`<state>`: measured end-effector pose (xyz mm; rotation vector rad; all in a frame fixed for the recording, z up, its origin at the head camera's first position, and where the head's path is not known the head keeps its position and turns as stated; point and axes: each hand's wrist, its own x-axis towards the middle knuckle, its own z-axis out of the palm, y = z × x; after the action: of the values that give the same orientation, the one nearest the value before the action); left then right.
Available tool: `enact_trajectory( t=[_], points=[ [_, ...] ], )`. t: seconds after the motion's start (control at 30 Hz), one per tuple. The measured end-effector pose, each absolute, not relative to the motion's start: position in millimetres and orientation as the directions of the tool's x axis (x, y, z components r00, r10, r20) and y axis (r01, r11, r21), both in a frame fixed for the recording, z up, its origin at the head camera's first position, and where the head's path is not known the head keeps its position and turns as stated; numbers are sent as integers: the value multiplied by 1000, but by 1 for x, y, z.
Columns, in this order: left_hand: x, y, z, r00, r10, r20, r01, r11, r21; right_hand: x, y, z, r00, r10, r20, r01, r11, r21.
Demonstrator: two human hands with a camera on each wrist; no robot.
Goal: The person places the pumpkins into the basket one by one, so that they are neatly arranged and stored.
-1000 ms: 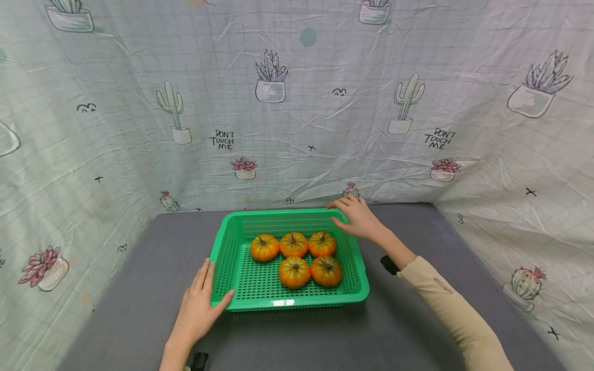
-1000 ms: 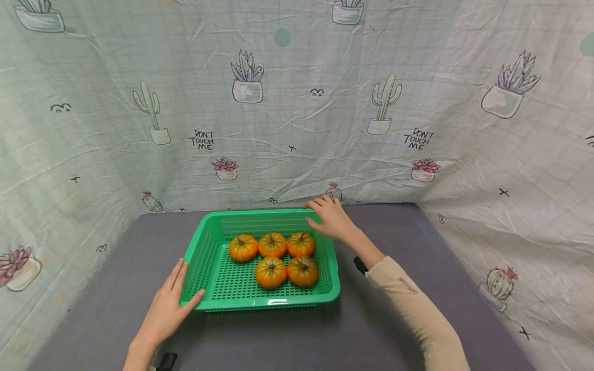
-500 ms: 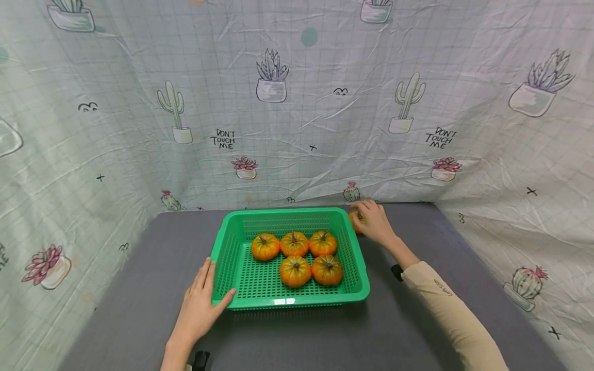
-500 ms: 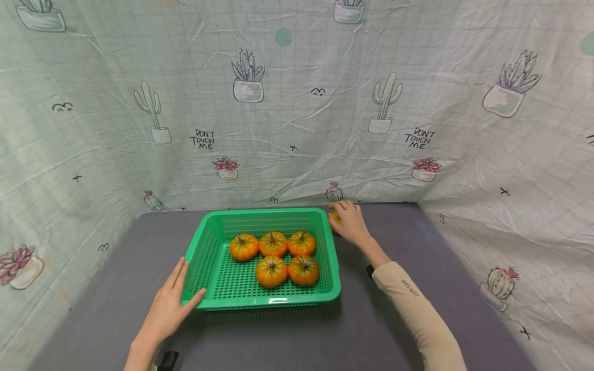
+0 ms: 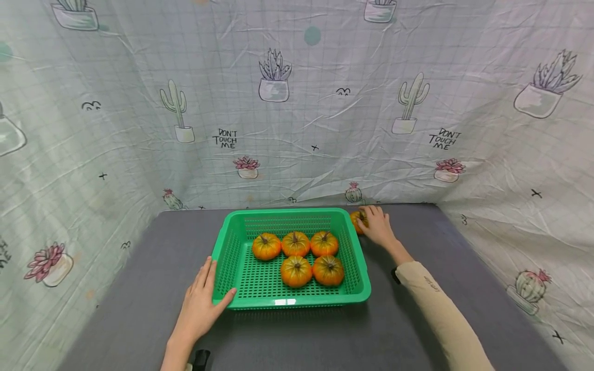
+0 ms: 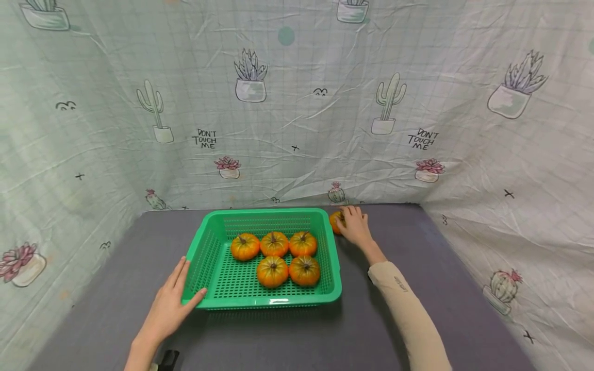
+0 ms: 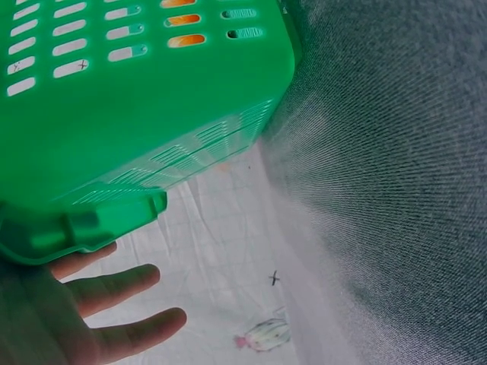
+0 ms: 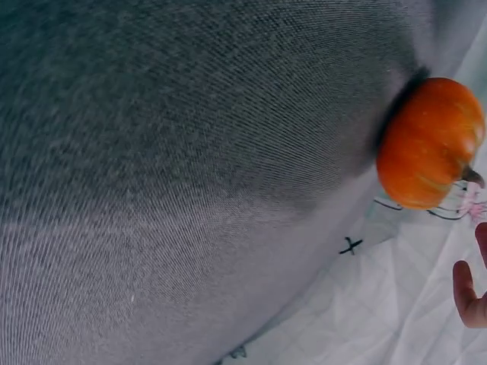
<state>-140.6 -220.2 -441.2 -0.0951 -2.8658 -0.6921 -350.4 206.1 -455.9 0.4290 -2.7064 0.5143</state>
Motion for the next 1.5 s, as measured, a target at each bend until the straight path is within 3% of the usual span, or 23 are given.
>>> enact_trajectory(
  t=[0.47,1.0,1.5],
  points=[
    [-142,-221,-443,-975,24,222,112,911,396,-371,208,-471,-951,-168,261,-252,908,-334],
    [-140,-221,-441,-967,45,251,119,950,287,-382,209,-475,-974,-178,140,-210,942,-261],
    [-141,-221,-441,-966,50,253,125,950,288,-381,211,-484,-981,-188,55,-196,953,-232]
  ],
)
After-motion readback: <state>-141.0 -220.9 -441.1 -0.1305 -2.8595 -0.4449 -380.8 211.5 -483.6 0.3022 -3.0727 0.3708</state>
